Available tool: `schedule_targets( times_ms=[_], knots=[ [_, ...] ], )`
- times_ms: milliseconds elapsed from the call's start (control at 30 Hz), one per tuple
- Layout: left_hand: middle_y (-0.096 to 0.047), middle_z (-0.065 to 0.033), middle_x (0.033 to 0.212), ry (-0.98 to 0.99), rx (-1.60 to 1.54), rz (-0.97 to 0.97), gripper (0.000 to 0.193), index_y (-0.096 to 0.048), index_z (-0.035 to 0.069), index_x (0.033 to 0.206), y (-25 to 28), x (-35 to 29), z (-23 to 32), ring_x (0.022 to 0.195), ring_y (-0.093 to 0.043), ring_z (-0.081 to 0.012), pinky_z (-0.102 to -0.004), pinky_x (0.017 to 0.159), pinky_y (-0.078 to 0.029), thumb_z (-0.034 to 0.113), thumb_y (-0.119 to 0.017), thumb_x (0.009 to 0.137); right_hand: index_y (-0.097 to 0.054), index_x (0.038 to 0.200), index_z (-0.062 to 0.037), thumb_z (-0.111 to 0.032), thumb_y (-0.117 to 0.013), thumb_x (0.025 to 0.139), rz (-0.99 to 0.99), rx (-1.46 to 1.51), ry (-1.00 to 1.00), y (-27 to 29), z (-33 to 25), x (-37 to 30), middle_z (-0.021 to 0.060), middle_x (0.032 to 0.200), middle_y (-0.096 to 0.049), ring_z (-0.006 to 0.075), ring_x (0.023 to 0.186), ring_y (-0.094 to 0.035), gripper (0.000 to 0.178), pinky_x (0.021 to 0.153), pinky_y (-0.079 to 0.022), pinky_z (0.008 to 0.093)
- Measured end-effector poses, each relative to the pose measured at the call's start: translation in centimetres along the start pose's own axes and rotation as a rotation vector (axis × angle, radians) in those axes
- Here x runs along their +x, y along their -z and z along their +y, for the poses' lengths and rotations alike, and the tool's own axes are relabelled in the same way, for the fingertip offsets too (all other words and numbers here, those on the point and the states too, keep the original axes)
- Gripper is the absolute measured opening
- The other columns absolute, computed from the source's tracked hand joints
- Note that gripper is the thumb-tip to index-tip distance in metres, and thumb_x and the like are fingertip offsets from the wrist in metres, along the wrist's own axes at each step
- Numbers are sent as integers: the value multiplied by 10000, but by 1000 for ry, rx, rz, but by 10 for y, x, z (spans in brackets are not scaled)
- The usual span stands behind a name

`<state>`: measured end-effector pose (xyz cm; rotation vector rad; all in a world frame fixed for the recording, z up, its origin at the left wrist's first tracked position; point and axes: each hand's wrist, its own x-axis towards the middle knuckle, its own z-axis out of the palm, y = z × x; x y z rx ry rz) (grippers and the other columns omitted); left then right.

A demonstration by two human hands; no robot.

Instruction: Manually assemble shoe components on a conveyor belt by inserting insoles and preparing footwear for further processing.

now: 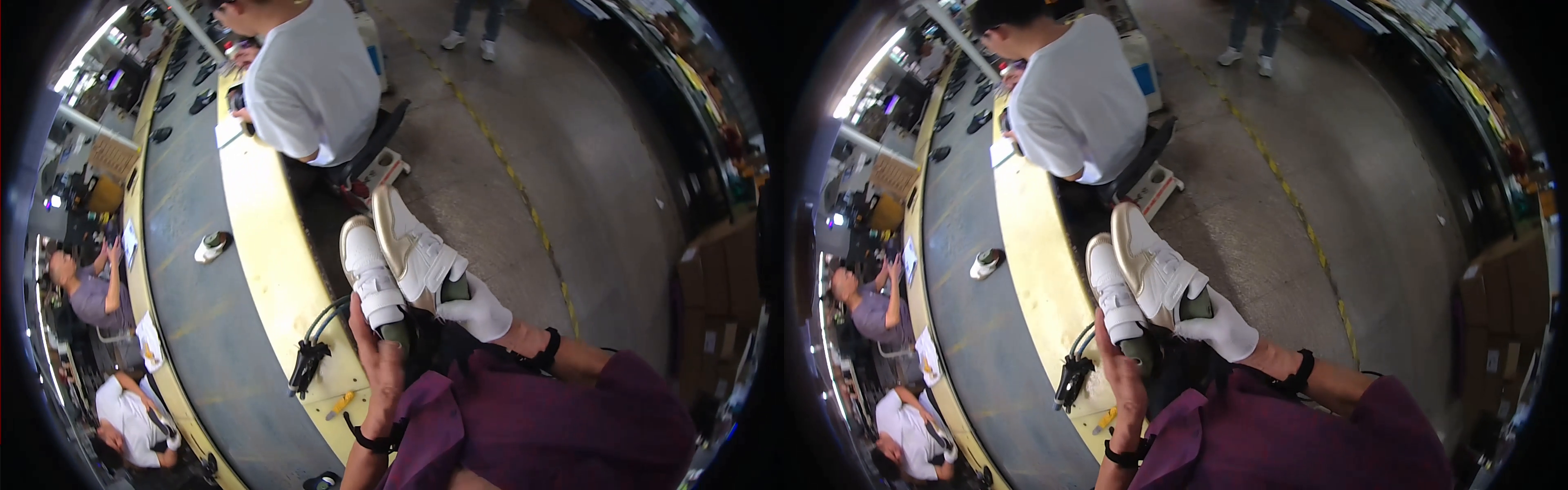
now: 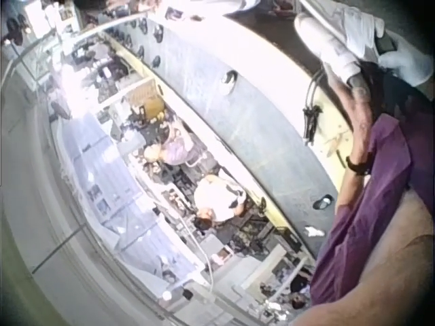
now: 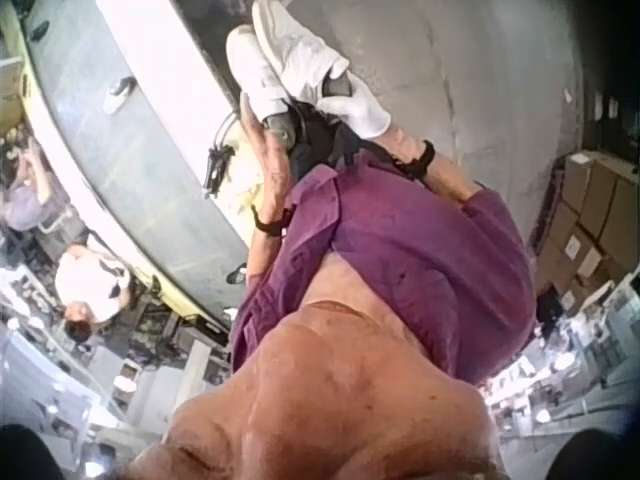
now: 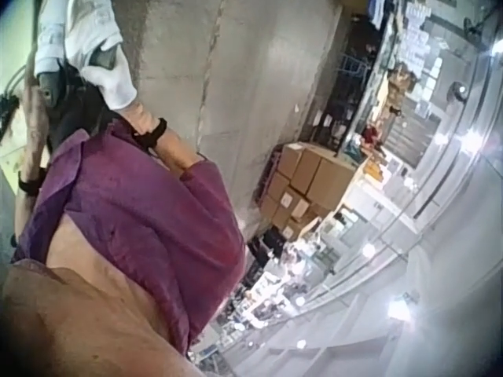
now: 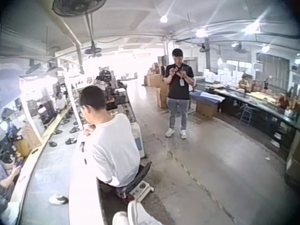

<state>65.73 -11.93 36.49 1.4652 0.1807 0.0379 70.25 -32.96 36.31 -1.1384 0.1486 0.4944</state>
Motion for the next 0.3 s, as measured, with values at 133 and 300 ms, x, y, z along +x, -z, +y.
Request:
schedule_targets(
  times_ms=[133,300],
  knots=[
    [-409,-213,1695,-52,-216,-102,1041,-262,-24,1722,4,36,0,1534,-460,-288,-424,1236,-406,559,-750,1012,-559,1414,-15,-17,-745,901,26,28,89,-4,-21,-4,37,1195,-647,125,1022,-670,546,888,-558,309],
    [-405,-176,1714,202,-472,-444,1209,-159,32,1765,22,73,7,1525,-488,-311,-447,1277,-366,544,-865,926,-491,1515,-9,-71,-771,894,131,32,115,-8,-16,-5,61,1226,-661,136,1104,-654,685,983,-553,334]
  ],
)
